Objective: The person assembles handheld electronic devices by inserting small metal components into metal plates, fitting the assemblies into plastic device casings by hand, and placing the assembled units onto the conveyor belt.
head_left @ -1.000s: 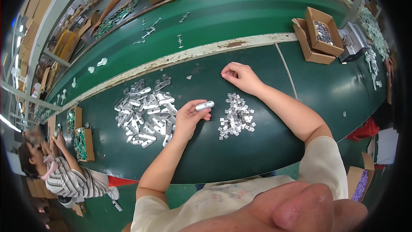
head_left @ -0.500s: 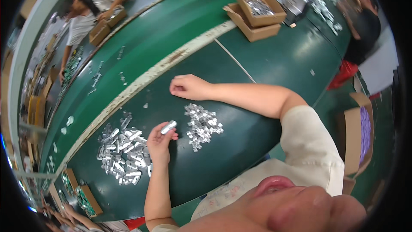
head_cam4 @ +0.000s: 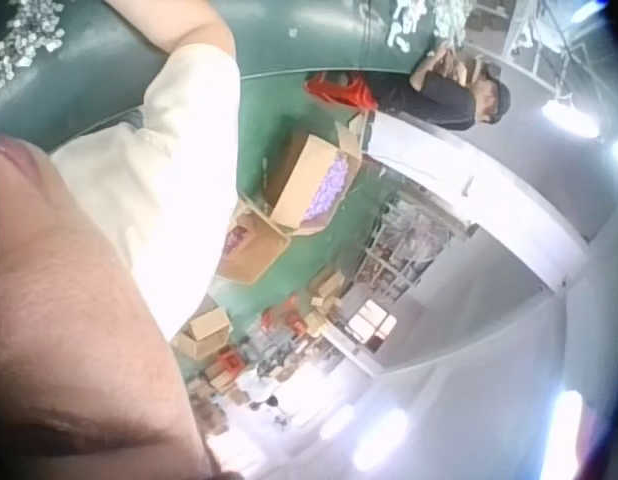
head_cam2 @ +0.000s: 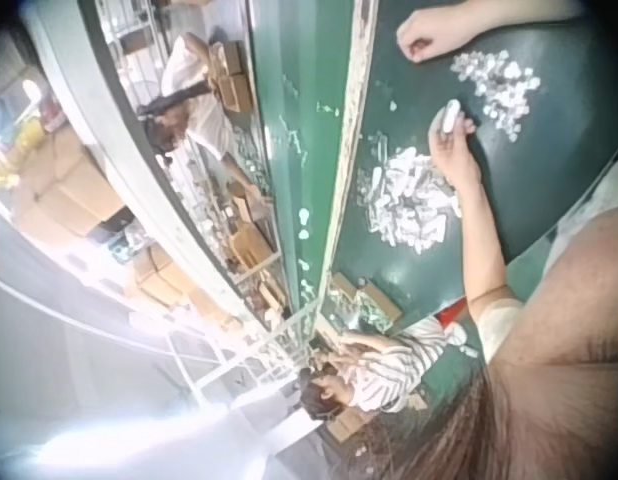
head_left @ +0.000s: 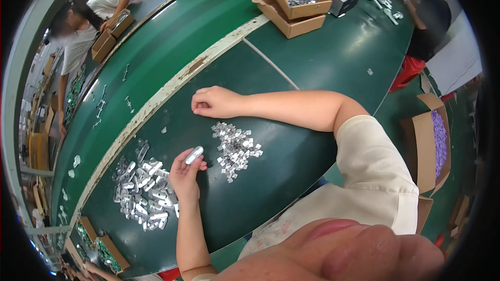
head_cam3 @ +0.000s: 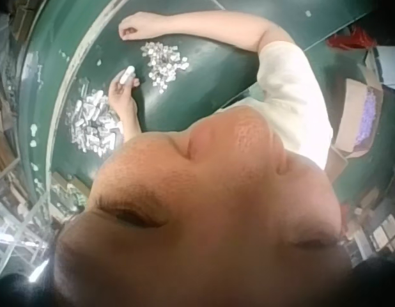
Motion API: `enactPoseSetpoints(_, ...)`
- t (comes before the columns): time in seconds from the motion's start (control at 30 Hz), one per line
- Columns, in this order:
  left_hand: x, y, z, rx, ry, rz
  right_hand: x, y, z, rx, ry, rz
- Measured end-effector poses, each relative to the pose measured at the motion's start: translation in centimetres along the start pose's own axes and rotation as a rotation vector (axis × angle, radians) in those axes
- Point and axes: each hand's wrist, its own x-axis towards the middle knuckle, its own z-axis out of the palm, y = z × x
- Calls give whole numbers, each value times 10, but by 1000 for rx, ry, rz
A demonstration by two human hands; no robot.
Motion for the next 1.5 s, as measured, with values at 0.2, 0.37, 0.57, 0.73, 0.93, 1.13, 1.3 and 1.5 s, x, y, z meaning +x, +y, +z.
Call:
enactPoseSetpoints(0.2,0,3,0,5,-4,-30,4,2,2,-59,12,-86)
enactPoseSetpoints(0.37,5,0,1,-50,-78,-19,2,-4,-7,-27,-19,45)
enactPoseSetpoints(0.57,-1,-2,-3,-95,-86,-4,3,-14,-2,-23,-42,70)
enactPoseSetpoints(0.73,-1,0,-1,-87,-94,-10,1,-20,-5,-16,-39,103)
enactPoseSetpoints(0.93,0,0,0,-89,-106,-18,0,-25,-8,-18,-38,127)
enactPoseSetpoints(1.13,1,0,-5,-62,-86,-2,4,-21,-2,-28,-32,64)
enactPoseSetpoints(1.3,1,-2,-6,-137,-125,79,4,-17,0,-63,-28,63)
enactPoseSetpoints(1.5,-3,1,-6,-95,-113,82,4,-13,2,-52,-70,155)
